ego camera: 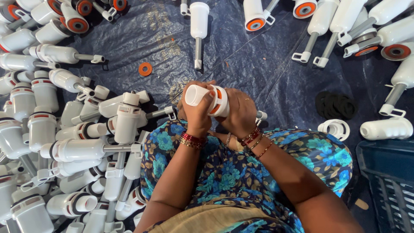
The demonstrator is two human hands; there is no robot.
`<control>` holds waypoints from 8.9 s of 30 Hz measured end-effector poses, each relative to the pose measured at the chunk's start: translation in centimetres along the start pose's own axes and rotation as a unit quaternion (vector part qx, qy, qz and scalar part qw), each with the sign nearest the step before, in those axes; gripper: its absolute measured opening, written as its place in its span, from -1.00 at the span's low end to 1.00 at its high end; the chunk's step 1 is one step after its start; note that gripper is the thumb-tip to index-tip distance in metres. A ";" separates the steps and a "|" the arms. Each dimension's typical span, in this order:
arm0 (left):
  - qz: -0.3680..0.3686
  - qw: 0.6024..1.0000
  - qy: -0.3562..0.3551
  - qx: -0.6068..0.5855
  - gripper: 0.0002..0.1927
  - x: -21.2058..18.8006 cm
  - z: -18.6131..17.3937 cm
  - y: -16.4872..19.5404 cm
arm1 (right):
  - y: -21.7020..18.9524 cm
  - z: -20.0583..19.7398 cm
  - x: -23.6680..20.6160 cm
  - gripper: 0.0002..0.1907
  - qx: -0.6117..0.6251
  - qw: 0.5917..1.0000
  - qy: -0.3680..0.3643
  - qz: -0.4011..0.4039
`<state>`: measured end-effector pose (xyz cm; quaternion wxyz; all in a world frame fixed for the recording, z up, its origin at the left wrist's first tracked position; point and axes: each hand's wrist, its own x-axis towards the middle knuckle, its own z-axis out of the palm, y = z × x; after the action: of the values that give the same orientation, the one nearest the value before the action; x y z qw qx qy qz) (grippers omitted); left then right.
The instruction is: The person sits on a tarp and assembles white plastic components by hand. They insert black rubber rings into the white bodies, attach orange rings, and screw on white caps. The person handles the parts one at a time, picking them from the floor and placing them into a blue crate.
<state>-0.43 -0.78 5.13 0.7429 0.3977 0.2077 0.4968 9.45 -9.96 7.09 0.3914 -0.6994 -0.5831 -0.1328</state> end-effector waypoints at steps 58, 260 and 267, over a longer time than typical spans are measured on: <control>0.039 0.970 -0.137 0.199 -0.68 0.2 0.8 3.6 | 2.5 -0.8 1.8 -0.08 0.215 0.919 -0.298 0.140; -0.215 0.971 -0.097 0.030 -0.44 0.7 -0.2 -8.5 | 7.3 -0.7 -3.5 -0.06 0.167 0.980 0.030 0.109; -0.183 0.968 -0.160 0.066 -0.39 0.7 0.1 -8.0 | 8.4 -1.9 -4.4 -0.09 0.141 0.989 -0.034 0.040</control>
<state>4.56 -1.76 -1.13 0.8166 0.4755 0.1877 0.2679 16.44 -14.52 2.26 0.4710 -0.6644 -0.5802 -0.0095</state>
